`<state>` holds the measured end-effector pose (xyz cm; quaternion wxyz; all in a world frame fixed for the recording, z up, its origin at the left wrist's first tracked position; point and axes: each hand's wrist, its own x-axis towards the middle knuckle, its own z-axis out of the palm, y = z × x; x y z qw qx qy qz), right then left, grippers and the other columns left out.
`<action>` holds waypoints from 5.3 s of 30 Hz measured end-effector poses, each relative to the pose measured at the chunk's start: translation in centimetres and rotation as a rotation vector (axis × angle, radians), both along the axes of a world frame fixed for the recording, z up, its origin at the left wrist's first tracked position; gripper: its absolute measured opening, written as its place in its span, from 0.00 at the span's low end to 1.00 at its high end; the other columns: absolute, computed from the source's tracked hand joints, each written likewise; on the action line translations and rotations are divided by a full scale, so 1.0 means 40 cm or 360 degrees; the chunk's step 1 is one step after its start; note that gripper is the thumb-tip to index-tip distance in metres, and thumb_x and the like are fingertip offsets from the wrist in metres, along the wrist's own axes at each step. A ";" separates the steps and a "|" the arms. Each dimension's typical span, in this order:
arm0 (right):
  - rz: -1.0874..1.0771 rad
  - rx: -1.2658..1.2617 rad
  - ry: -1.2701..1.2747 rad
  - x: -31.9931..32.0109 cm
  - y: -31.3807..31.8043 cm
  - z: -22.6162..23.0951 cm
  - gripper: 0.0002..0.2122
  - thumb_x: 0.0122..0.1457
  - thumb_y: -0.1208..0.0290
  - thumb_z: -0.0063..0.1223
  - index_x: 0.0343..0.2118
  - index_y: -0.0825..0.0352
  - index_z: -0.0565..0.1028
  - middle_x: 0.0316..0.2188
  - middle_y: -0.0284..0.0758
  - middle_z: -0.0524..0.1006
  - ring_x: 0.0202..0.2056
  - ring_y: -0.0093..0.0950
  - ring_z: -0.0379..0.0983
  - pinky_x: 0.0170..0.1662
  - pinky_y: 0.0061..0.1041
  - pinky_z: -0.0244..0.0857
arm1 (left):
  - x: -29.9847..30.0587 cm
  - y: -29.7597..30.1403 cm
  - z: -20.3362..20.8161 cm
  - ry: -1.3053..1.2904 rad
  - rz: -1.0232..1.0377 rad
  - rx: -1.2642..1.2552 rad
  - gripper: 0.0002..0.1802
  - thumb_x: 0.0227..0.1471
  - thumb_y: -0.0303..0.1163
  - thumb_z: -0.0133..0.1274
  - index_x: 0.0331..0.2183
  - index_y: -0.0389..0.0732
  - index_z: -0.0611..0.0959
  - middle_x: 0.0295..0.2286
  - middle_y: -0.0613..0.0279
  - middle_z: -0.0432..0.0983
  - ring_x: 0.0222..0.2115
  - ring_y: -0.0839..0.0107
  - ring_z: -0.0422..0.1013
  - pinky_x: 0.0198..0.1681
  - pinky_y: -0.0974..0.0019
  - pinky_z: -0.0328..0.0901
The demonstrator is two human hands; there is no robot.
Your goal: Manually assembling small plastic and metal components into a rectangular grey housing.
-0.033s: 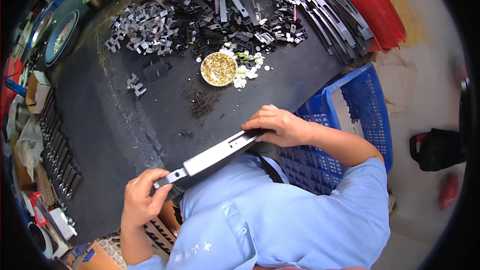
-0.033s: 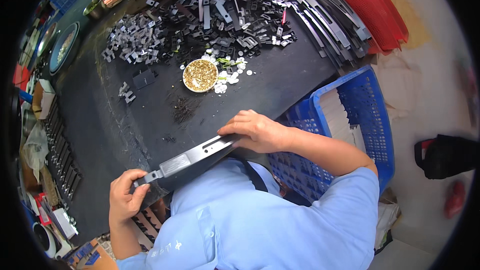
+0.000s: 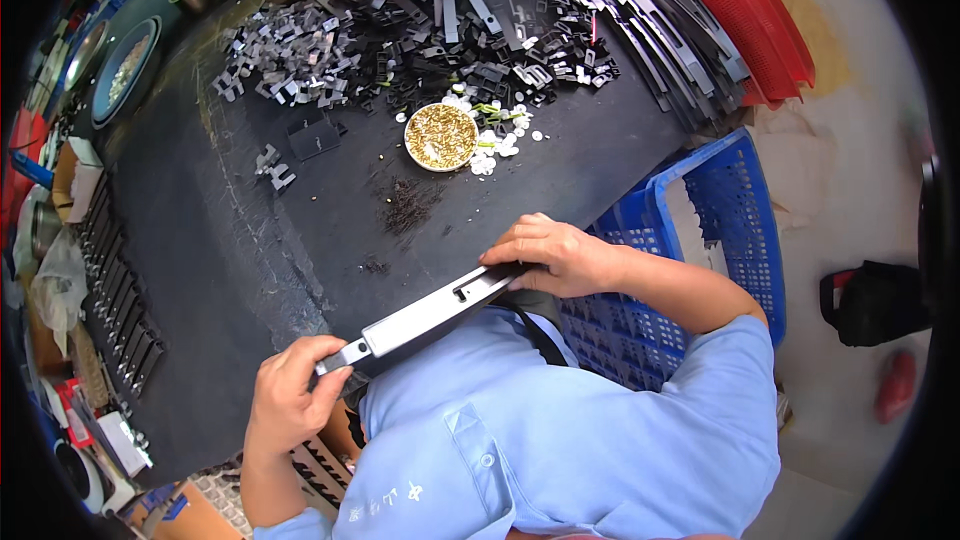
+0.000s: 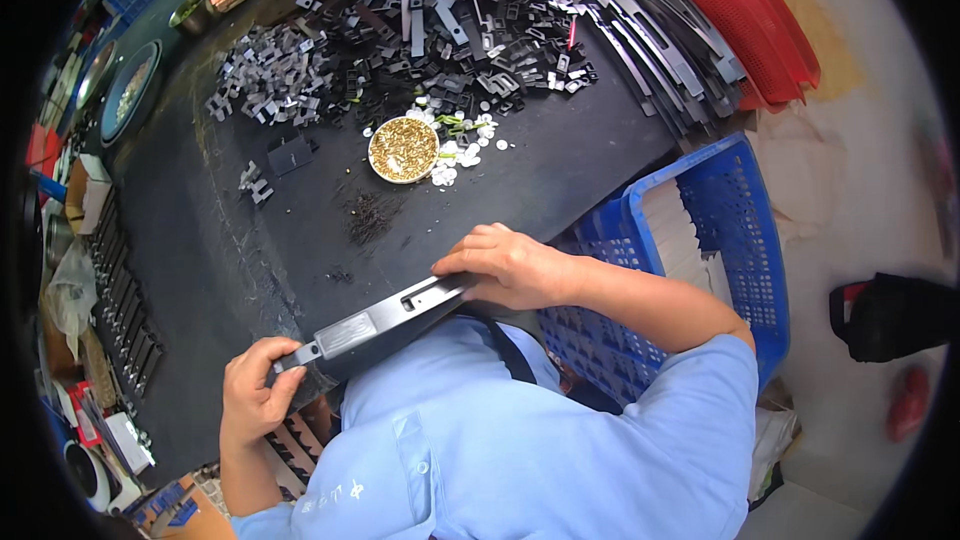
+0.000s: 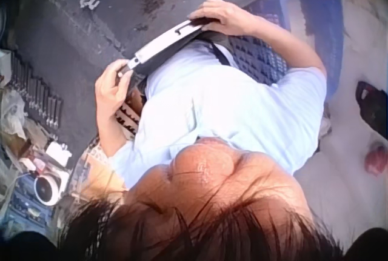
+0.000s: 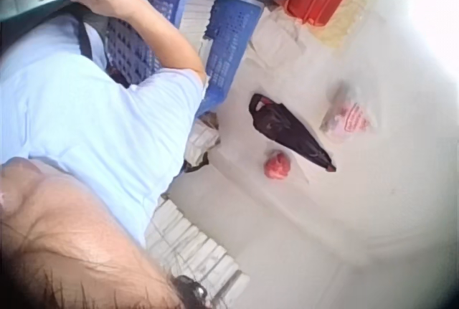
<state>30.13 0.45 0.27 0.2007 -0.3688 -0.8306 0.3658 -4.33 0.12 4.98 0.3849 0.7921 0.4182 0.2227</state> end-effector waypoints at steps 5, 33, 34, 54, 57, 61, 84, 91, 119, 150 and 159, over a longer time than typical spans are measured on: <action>-0.0286 0.0151 -0.0187 0.066 0.107 0.045 0.15 0.44 0.68 0.62 0.36 0.65 0.76 0.31 0.38 0.75 0.36 0.35 0.72 0.41 0.33 0.66 | -0.019 -0.028 -0.075 0.0006 0.0150 0.0104 0.11 0.42 0.22 0.56 0.33 0.36 0.76 0.26 0.57 0.74 0.20 0.66 0.71 0.24 0.67 0.64; 0.0348 0.0337 0.0076 -0.131 0.087 0.034 0.03 0.47 0.74 0.56 0.25 0.63 0.73 0.28 0.30 0.73 0.31 0.31 0.70 0.36 0.28 0.63 | -0.044 -0.056 -0.184 -0.0281 0.0393 0.0076 0.09 0.45 0.21 0.54 0.33 0.37 0.76 0.29 0.59 0.75 0.27 0.71 0.71 0.30 0.72 0.65; 0.0370 0.0298 0.0063 -0.131 0.082 0.024 0.03 0.46 0.73 0.56 0.26 0.62 0.74 0.30 0.29 0.72 0.31 0.28 0.69 0.38 0.26 0.60 | -0.050 -0.056 -0.183 -0.0302 0.0396 0.0037 0.10 0.45 0.21 0.54 0.34 0.37 0.76 0.29 0.59 0.75 0.28 0.71 0.71 0.30 0.72 0.65; 0.0534 0.0652 -0.0007 -0.190 0.099 -0.019 0.04 0.42 0.70 0.53 0.23 0.60 0.77 0.28 0.26 0.69 0.33 0.24 0.67 0.38 0.26 0.57 | -0.115 -0.038 -0.188 -0.0287 0.0356 -0.0133 0.10 0.45 0.23 0.55 0.35 0.37 0.77 0.30 0.59 0.76 0.31 0.67 0.73 0.35 0.69 0.65; 0.0740 0.0586 -0.0229 -0.187 0.112 0.018 0.06 0.43 0.70 0.53 0.26 0.61 0.76 0.29 0.28 0.71 0.32 0.25 0.67 0.38 0.28 0.58 | -0.118 -0.042 -0.193 -0.0291 0.0346 -0.0114 0.11 0.45 0.24 0.55 0.35 0.37 0.77 0.30 0.59 0.76 0.31 0.67 0.73 0.35 0.69 0.65; 0.0836 0.0637 -0.0352 -0.188 0.115 0.027 0.07 0.43 0.69 0.52 0.27 0.62 0.76 0.29 0.28 0.70 0.32 0.26 0.67 0.39 0.28 0.59 | -0.122 -0.046 -0.196 -0.0301 0.0361 -0.0103 0.11 0.45 0.24 0.56 0.35 0.37 0.77 0.29 0.59 0.76 0.30 0.67 0.73 0.34 0.69 0.65; 0.0535 0.0635 -0.0192 -0.149 0.076 -0.020 0.10 0.46 0.72 0.49 0.32 0.58 0.79 0.36 0.31 0.72 0.41 0.27 0.67 0.41 0.28 0.58 | -0.114 -0.053 -0.191 -0.0268 0.0492 -0.0148 0.09 0.48 0.27 0.55 0.34 0.36 0.76 0.28 0.61 0.75 0.28 0.72 0.71 0.32 0.72 0.64; 0.0575 0.0581 -0.0221 -0.162 0.085 -0.004 0.10 0.42 0.71 0.53 0.31 0.58 0.79 0.39 0.32 0.73 0.42 0.29 0.68 0.43 0.30 0.59 | -0.102 -0.053 -0.173 -0.0133 0.0431 -0.0051 0.09 0.49 0.27 0.54 0.34 0.37 0.75 0.29 0.60 0.75 0.29 0.69 0.72 0.33 0.69 0.65; 0.0503 0.0450 -0.0139 -0.129 0.029 0.081 0.27 0.51 0.75 0.51 0.56 0.54 0.63 0.27 0.37 0.68 0.21 0.32 0.70 0.21 0.28 0.67 | -0.046 -0.018 -0.033 -0.1192 0.0557 -0.0954 0.08 0.41 0.13 0.56 0.29 0.30 0.79 0.23 0.58 0.75 0.20 0.76 0.73 0.20 0.78 0.70; -0.0450 -0.0871 0.0869 -0.068 0.071 0.057 0.20 0.62 0.66 0.44 0.51 0.69 0.55 0.30 0.36 0.72 0.25 0.19 0.69 0.29 0.19 0.65 | 0.089 0.429 -0.170 0.0512 0.0424 0.0703 0.17 0.36 0.35 0.62 0.34 0.43 0.81 0.33 0.62 0.73 0.39 0.61 0.67 0.44 0.60 0.59; -0.0640 -0.0768 0.0530 -0.124 0.140 0.078 0.24 0.57 0.63 0.53 0.53 0.70 0.62 0.30 0.30 0.71 0.31 0.16 0.65 0.36 0.18 0.62 | 0.078 0.465 -0.183 0.0284 0.0463 0.0529 0.08 0.40 0.35 0.60 0.25 0.43 0.85 0.27 0.65 0.78 0.36 0.63 0.69 0.41 0.62 0.63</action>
